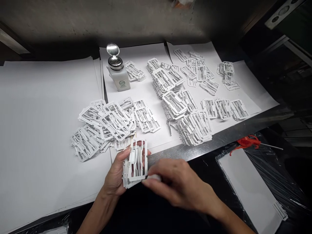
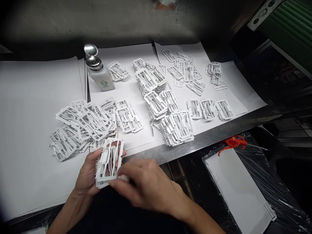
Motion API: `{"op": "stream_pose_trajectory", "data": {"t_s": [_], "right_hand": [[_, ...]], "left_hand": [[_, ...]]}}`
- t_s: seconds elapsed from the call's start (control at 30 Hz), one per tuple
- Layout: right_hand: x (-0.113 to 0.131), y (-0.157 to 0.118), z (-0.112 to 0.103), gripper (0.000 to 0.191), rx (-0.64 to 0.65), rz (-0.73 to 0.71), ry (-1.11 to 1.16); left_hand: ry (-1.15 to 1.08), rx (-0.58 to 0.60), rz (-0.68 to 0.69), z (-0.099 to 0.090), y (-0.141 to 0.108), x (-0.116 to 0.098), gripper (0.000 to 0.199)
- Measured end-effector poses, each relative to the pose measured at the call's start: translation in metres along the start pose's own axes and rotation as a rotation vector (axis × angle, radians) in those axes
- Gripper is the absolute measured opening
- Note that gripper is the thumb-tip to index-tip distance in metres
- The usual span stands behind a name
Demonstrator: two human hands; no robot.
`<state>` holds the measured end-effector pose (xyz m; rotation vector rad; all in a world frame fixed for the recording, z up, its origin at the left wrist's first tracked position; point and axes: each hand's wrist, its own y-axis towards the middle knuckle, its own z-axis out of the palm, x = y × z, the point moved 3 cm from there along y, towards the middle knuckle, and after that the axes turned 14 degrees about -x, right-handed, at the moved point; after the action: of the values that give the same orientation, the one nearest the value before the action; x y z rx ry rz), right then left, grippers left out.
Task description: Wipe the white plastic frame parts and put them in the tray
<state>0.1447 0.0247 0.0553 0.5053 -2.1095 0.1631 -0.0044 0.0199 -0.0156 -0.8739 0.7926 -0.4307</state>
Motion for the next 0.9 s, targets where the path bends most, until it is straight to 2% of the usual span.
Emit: {"op": "stream_pose_trajectory", "data": {"t_s": [0.13, 0.23, 0.33, 0.4, 0.47, 0.57, 0.67, 0.77, 0.9], "right_hand": [[-0.021, 0.009, -0.020, 0.011, -0.294, 0.212, 0.120], [-0.025, 0.024, -0.021, 0.012, -0.416, 0.192, 0.126], [-0.017, 0.041, -0.011, 0.015, -0.388, 0.052, 0.113], [-0.011, 0.049, -0.005, 0.013, -0.323, -0.049, 0.087], [-0.010, 0.049, -0.004, 0.012, -0.261, -0.090, 0.025], [-0.018, 0.040, -0.012, 0.011, -0.231, -0.022, -0.047], [-0.025, 0.030, -0.021, 0.010, -0.300, 0.063, -0.033], [-0.023, 0.029, -0.020, 0.010, -0.351, 0.062, -0.005], [-0.019, 0.037, -0.010, 0.011, -0.366, 0.024, -0.023]], "left_hand": [[-0.086, 0.114, -0.073, -0.003, 0.001, 0.001, 0.034], [-0.072, 0.122, -0.081, -0.002, 0.000, 0.003, 0.035], [-0.085, 0.109, -0.070, 0.000, -0.002, 0.004, 0.027], [-0.111, 0.081, -0.035, -0.001, -0.003, 0.003, 0.019], [-0.113, 0.068, -0.009, -0.002, -0.003, 0.001, 0.019], [-0.065, 0.098, -0.019, -0.004, -0.003, -0.001, 0.030], [-0.028, 0.091, -0.028, -0.006, 0.000, -0.002, 0.035], [-0.006, 0.055, -0.019, -0.005, 0.002, -0.002, 0.034], [-0.011, 0.064, -0.009, -0.004, 0.001, -0.002, 0.035]]}}
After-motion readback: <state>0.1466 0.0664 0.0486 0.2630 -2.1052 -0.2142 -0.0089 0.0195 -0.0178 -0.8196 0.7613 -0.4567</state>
